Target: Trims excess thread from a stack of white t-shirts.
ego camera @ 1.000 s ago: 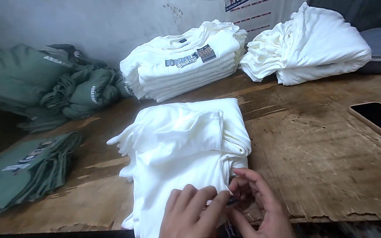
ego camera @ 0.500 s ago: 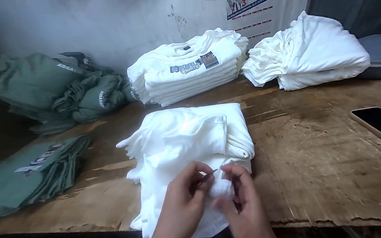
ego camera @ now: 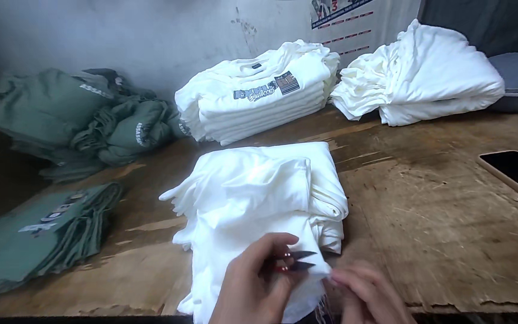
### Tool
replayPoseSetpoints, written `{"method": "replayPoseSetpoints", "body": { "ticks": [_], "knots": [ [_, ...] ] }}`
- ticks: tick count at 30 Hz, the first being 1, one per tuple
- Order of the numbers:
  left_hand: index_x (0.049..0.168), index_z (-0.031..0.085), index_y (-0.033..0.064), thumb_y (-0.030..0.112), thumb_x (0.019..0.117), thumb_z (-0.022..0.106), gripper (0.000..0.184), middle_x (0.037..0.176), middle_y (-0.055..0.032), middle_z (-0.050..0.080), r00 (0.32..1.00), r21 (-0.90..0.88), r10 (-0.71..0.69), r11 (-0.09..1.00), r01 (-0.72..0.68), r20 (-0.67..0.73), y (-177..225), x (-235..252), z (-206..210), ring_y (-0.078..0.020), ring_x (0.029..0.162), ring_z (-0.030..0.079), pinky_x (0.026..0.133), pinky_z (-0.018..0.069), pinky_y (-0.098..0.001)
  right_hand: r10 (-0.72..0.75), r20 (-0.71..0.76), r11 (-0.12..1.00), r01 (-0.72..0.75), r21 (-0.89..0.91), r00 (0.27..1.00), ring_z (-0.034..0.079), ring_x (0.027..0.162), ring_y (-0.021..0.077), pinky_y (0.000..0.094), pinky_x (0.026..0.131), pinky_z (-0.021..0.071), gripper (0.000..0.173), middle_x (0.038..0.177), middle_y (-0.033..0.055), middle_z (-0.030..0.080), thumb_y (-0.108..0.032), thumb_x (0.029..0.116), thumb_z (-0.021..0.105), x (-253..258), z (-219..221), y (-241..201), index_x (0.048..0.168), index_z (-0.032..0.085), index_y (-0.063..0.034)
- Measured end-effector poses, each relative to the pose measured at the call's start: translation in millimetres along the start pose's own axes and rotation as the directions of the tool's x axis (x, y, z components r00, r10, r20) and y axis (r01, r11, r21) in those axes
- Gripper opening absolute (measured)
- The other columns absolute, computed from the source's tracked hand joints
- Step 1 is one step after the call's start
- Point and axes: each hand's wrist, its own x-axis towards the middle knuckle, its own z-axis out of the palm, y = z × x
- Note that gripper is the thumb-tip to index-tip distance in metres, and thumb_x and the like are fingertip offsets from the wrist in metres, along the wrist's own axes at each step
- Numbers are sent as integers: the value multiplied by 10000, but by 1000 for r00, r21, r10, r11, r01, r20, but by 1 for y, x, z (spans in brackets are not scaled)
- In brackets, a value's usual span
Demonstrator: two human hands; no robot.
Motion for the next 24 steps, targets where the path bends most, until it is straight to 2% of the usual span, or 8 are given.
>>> {"method": "replayPoseSetpoints", "body": {
  "ticks": [4,7,12,14,18,20,22,24],
  "knots": [
    [1130,763,128,342,920,770,300,1018,-34,715,966,262,252,937,-230,-53,2,-15,-5,-76,921,641,766,522,-228,96,-38,990,-92,108,995,612,959,-76,86,841,512,142,1000,-115,624,-284,1067,551,-7,-12,3,1006,639,-191],
    [1129,740,215,276,978,701,167,973,-5,697,874,553,481,746,-372,-61,8,-17,3,-164,902,582,849,396,-360,9,8,993,-10,122,1000,600,968,-47,114,878,498,130,1011,-77,602,-240,1076,531,-7,-12,3,998,606,-169],
    [1098,723,179,146,1014,589,161,931,-6,672,760,720,645,494,-488,73,8,-7,19,-183,845,532,826,361,-353,-83,80,988,72,134,993,596,1015,-4,142,927,489,85,1028,-37,595,-169,1055,545,-6,-8,1,992,597,-147],
    [1063,724,194,149,1005,599,144,923,5,674,765,725,643,508,-465,39,4,-5,18,-182,852,531,823,359,-352,-112,143,985,90,150,983,594,971,16,164,934,483,115,978,-26,585,-205,1059,538,-4,-14,3,973,592,-151],
    [1126,721,208,345,996,659,199,948,-8,675,883,606,459,732,-311,-100,3,-11,9,-164,897,581,838,399,-365,-68,308,997,71,4,949,569,587,151,354,881,446,492,593,43,622,-448,1031,542,5,-35,6,717,684,-98],
    [1198,718,153,451,930,730,401,959,-56,665,937,526,328,822,-221,-119,3,-14,5,-169,878,604,779,464,-359,111,300,982,-59,-178,947,609,664,122,349,812,484,349,732,29,684,-414,985,628,10,-32,1,883,716,-92],
    [1200,719,103,311,877,779,389,949,-95,643,969,515,227,845,-145,-100,0,-17,5,-207,846,618,745,499,-388,212,334,965,-143,-217,918,697,898,164,431,849,555,326,986,37,756,-363,921,748,15,-23,-1,1095,779,-89],
    [1020,750,99,100,803,700,223,852,-77,648,960,530,237,839,-123,-153,-1,-21,3,-194,776,629,698,505,-359,159,292,985,-134,-104,943,698,869,100,339,890,531,141,903,6,768,-244,899,781,15,-19,-1,932,799,-108]
  ]
}}
